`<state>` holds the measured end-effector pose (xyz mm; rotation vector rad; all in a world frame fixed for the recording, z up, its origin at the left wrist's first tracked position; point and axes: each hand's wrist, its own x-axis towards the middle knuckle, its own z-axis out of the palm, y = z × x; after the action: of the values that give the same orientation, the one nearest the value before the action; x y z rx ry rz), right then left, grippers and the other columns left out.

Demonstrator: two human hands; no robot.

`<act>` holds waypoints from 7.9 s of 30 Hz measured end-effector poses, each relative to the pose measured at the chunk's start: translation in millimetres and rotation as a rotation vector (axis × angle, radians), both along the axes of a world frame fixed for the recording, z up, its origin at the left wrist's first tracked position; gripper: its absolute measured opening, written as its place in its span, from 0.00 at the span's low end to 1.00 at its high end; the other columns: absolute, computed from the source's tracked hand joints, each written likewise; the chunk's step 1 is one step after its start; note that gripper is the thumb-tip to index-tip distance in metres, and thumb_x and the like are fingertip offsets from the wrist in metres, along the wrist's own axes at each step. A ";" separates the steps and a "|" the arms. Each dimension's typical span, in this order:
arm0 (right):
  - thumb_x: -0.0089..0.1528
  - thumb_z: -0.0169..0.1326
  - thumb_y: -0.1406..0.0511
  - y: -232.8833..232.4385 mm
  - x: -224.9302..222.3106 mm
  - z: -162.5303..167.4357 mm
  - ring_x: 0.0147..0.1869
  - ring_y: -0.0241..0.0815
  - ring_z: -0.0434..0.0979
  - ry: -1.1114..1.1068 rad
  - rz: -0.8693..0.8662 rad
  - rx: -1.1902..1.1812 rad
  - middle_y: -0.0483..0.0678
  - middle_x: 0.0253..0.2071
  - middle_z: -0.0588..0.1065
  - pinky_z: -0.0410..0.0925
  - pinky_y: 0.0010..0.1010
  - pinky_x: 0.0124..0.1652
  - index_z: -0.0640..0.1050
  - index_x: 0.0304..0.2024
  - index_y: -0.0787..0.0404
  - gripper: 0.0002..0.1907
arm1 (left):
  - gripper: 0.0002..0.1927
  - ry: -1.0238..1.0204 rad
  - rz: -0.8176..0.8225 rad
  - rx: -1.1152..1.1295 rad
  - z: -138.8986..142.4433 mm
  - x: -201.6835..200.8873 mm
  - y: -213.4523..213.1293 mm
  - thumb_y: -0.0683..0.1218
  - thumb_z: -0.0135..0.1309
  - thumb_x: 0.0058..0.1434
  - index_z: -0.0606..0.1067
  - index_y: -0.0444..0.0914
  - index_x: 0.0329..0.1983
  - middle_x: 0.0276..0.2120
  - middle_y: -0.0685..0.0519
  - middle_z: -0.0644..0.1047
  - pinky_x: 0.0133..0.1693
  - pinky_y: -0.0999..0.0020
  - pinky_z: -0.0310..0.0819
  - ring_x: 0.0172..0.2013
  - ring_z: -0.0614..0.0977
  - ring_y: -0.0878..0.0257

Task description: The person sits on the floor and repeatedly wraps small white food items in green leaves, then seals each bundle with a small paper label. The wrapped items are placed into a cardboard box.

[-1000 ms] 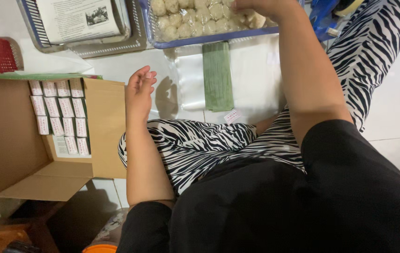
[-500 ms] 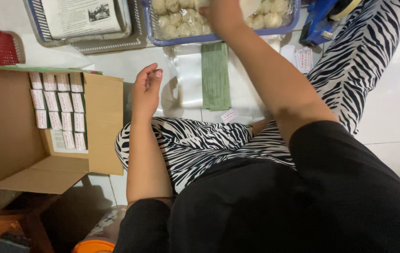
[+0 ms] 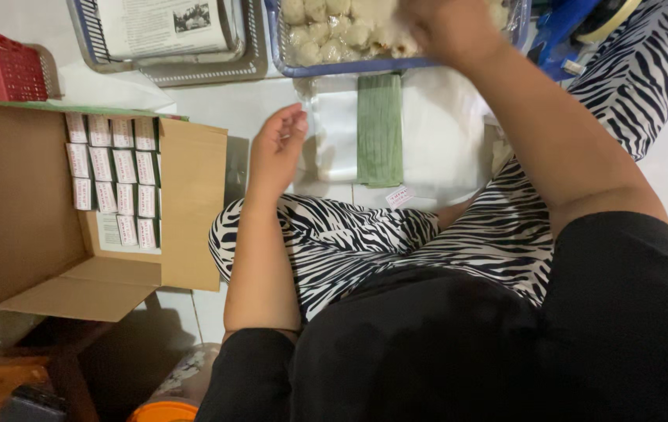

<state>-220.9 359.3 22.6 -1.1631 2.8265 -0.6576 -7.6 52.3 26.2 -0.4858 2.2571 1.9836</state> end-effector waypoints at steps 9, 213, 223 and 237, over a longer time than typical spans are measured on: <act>0.70 0.51 0.38 -7.3 -29.8 -41.5 0.66 0.45 0.78 -1.168 -0.213 -0.698 0.55 0.56 0.78 0.70 0.27 0.64 0.80 0.47 0.61 0.33 | 0.20 -0.012 -0.165 -0.148 22.4 6.9 13.9 0.49 0.57 0.67 0.75 0.38 0.61 0.53 0.50 0.81 0.53 0.66 0.75 0.52 0.82 0.62; 0.64 0.66 0.67 40.9 166.1 37.7 0.46 0.33 0.79 -0.940 -0.392 -0.993 0.48 0.44 0.80 0.73 0.22 0.48 0.78 0.54 0.72 0.20 | 0.22 0.005 -0.065 0.949 9.1 -5.6 169.5 0.51 0.52 0.72 0.67 0.34 0.62 0.55 0.47 0.77 0.57 0.59 0.74 0.55 0.78 0.58; 0.65 0.65 0.66 43.9 181.2 40.9 0.47 0.32 0.78 -0.702 -0.386 -0.832 0.46 0.46 0.79 0.72 0.22 0.48 0.79 0.53 0.71 0.18 | 0.20 0.038 -0.123 0.790 3.8 -3.9 168.1 0.48 0.59 0.70 0.72 0.31 0.59 0.51 0.47 0.79 0.56 0.63 0.75 0.52 0.79 0.60; 0.61 0.68 0.72 78.8 188.9 77.9 0.72 0.52 0.65 0.259 -0.087 -0.326 0.51 0.73 0.61 0.69 0.41 0.58 0.70 0.67 0.49 0.34 | 0.20 -0.144 -0.209 1.057 35.7 -5.7 157.0 0.47 0.62 0.66 0.72 0.33 0.57 0.48 0.48 0.80 0.52 0.57 0.81 0.49 0.82 0.57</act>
<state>-32.0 438.1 100.5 -1.2553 3.0823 -1.0827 -13.4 209.3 61.9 -0.2274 0.8740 2.5044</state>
